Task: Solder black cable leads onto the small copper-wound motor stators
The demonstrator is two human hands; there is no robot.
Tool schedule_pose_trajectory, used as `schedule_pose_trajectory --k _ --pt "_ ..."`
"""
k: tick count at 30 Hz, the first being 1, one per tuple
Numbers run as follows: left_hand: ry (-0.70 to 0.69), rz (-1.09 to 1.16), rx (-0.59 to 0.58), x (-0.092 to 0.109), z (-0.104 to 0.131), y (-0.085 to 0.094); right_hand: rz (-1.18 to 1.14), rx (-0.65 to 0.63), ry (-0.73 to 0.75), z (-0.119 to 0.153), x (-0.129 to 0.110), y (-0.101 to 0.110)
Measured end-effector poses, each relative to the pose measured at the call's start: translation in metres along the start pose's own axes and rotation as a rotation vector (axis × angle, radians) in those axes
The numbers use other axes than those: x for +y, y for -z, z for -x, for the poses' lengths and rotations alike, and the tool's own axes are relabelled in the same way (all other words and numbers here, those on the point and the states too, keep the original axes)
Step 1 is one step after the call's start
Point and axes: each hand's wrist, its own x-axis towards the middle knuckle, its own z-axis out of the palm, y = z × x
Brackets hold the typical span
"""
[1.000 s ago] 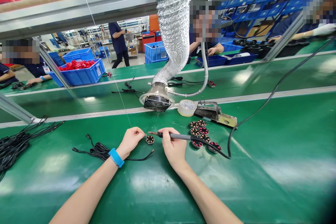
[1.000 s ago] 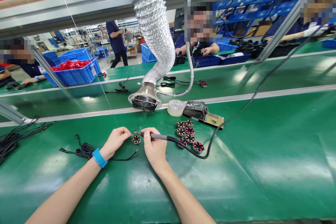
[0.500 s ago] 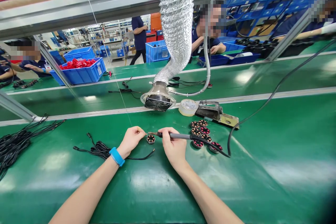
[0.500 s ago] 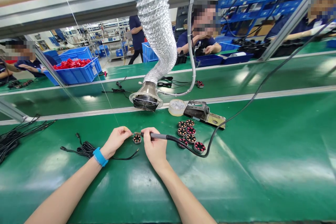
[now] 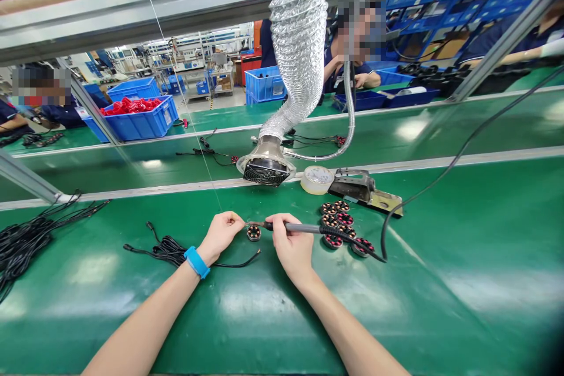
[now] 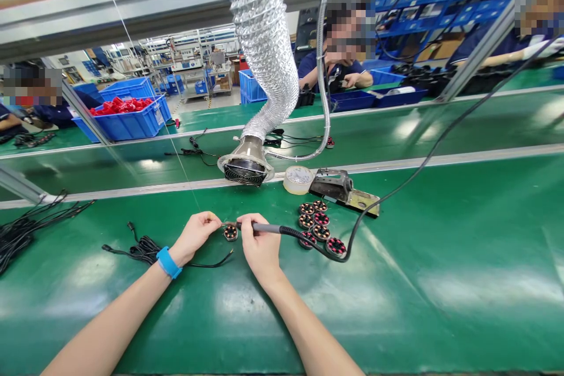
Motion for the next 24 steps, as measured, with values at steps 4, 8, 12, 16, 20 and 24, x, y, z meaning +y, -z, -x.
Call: schedule_pose_trajectory --k 4,8,12,16,20,24 --pt "0.004 0.008 0.002 0.001 0.0006 -0.0001 -0.01 0.03 0.012 -0.0009 0.0 0.0008" --pt "0.005 0.003 0.006 0.0007 0.0001 0.0 -0.007 0.037 0.022 -0.0011 0.0001 0.0006" --pt "0.005 0.014 -0.001 -0.0017 -0.0012 -0.0001 0.009 0.037 0.029 -0.0011 -0.0016 0.0007" --pt "0.002 0.01 -0.001 -0.004 -0.0024 -0.0002 0.007 0.026 0.027 -0.0008 -0.0014 0.0006" --pt "0.002 0.002 0.0 -0.0045 -0.0024 0.0002 0.018 0.0 0.025 0.0 0.0013 -0.0002" --pt "0.001 -0.008 -0.002 -0.0038 -0.0017 0.0005 0.036 -0.017 0.029 0.0004 0.0039 -0.0012"
